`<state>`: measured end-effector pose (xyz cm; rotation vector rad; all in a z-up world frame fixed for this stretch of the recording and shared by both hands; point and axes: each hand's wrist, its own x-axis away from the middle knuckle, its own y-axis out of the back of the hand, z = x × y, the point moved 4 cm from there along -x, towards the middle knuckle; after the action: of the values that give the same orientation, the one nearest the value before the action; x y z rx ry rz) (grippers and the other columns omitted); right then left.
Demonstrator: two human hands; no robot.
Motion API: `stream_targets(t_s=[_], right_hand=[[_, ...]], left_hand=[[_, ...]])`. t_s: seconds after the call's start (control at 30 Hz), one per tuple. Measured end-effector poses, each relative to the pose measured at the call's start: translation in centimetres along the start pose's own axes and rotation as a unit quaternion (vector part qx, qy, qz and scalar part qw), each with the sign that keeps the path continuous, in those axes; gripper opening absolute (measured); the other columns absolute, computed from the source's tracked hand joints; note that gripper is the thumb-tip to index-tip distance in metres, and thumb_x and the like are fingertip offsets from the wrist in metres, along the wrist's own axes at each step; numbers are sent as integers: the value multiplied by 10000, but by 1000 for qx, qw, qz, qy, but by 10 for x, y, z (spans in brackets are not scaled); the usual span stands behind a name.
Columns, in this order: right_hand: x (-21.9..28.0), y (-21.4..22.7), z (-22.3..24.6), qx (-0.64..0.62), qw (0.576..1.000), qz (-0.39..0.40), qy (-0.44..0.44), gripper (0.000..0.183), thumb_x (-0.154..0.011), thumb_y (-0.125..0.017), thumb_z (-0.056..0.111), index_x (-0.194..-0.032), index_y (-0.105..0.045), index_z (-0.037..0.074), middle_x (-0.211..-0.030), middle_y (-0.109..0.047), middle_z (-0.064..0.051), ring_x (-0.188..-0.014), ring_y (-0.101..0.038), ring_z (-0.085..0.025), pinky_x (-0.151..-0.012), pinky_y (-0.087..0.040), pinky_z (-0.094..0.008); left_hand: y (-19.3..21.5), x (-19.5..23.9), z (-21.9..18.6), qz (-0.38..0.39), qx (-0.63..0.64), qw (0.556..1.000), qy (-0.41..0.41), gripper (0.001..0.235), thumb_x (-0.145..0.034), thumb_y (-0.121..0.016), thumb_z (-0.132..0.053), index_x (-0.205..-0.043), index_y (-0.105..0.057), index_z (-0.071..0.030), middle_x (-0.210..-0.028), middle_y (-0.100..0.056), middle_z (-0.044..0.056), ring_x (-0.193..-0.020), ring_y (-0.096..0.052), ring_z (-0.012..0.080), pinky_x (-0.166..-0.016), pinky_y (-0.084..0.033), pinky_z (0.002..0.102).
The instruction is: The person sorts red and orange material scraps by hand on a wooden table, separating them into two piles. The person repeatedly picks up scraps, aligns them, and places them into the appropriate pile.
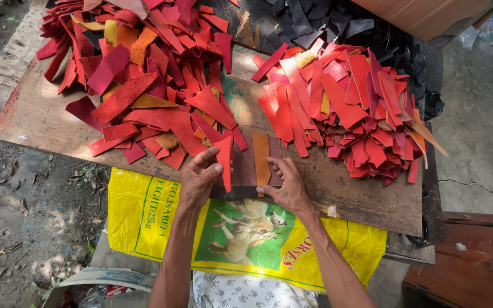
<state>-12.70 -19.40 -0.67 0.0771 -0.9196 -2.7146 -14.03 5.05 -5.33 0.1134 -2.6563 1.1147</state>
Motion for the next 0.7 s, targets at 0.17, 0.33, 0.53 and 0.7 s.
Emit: stream_targets(t_s=[0.17,0.33,0.53,0.7], right_hand=[[-2,2,9,23,999,15,37,840,-652,-948,322,-1354,-573,53,-1082,-533,-86,-1039,-576,-238,-895,-516,-376],[0,5,5,18,999,20,45,827,-648,-937,286,-1355,-573,60,-1108,-535,-96,-1054,-575,-238,-856,-517,-373],[-2,8,3,15,998,55,15,753,-685,-895,178,-1367,-586,94,-1106,-533,-86,-1042,-578,-245,-873,-517,-376],[2,8,11,25,997,64,40,830,-653,-926,186,-1381,-543,74,-1135,-494,-110,-1097,-544,-280,-989,-477,-395]], left_hand=[[-3,0,-3,-18,-7,1000,2,564,-851,-716,46,-1369,-502,104,-1171,-692,253,-991,-734,323,-873,-618,407],[-3,2,-2,-16,0,1000,-3,552,-856,-714,49,-1366,-509,103,-1185,-686,233,-1009,-725,323,-886,-615,397],[-4,0,-4,-13,3,1000,-8,550,-856,-718,51,-1362,-510,102,-1183,-681,241,-1018,-727,320,-904,-618,407],[-1,3,1,-28,0,1000,-8,578,-828,-725,62,-1360,-502,104,-1233,-663,222,-1027,-724,293,-920,-624,424]])
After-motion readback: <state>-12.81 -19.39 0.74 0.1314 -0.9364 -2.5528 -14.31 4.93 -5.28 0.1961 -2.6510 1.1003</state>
